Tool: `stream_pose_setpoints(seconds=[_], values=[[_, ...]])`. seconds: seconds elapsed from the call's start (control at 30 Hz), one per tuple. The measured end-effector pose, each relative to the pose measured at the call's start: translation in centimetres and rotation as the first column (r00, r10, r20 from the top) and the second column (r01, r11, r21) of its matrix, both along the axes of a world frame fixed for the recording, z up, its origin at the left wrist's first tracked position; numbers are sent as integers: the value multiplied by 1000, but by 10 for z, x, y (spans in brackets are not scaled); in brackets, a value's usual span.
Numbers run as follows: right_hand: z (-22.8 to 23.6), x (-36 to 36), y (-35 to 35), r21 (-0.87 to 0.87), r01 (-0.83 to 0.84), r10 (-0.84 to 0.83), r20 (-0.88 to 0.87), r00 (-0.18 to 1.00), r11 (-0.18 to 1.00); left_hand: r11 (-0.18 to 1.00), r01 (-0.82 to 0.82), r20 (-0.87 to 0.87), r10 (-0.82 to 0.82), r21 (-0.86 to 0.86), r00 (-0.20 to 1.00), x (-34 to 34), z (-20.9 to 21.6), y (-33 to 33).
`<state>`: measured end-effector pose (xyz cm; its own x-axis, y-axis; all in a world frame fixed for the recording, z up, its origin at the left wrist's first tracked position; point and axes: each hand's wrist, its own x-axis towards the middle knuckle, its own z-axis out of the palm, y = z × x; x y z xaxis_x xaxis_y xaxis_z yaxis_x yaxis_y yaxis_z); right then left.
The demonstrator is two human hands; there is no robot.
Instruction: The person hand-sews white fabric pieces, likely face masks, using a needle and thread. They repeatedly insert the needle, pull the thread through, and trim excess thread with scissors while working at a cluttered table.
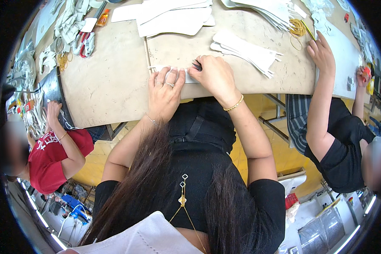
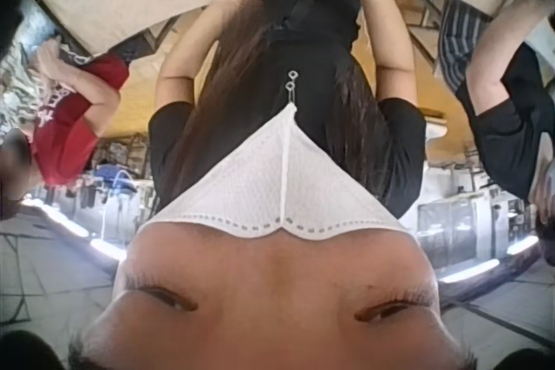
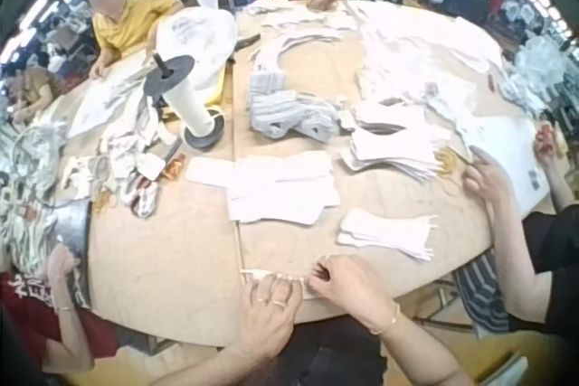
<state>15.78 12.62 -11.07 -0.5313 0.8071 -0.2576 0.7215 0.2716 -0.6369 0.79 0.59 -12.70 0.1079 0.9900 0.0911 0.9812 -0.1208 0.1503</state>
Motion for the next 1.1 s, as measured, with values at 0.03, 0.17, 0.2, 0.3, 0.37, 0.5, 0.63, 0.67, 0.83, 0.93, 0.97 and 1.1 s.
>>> stream_pose_setpoints(seconds=[0.03,0.17,0.2,0.3,0.37,0.5,0.63,0.67,0.83,0.93,0.97,1.1], values=[[1,2,1,-2,-3,3,-6,1000,1000,1000,18,-28,-17,7,999,-2,0,0],[18,33,8,-166,10,-6,22,1000,986,1000,25,-16,-25,-10,1000,-4,1,-2],[21,40,10,-198,46,-37,50,998,979,1000,23,-11,-23,-12,1000,-4,1,-2],[26,58,14,-237,144,-126,88,988,961,1000,29,-1,-29,3,1000,-4,1,-2],[25,64,15,-197,171,-159,74,985,966,999,36,-5,-36,-5,999,-4,2,-2],[20,69,17,-181,199,-189,71,979,963,998,45,-39,-47,-50,998,-3,6,-2],[18,69,17,-151,201,-194,59,979,968,991,43,-88,-54,-129,995,3,13,0],[17,68,18,-147,204,-197,59,979,968,988,43,-105,-59,-147,993,4,15,1],[18,65,15,-128,218,-202,128,971,968,980,36,-125,-61,-196,990,10,22,7],[16,62,12,-74,197,-182,170,969,978,966,37,-154,-79,-257,985,11,27,13],[15,61,10,-58,193,-181,171,969,979,974,40,-144,-73,-222,987,11,30,14],[10,64,2,247,67,-92,91,992,967,905,98,83,-69,-414,994,9,46,19]])
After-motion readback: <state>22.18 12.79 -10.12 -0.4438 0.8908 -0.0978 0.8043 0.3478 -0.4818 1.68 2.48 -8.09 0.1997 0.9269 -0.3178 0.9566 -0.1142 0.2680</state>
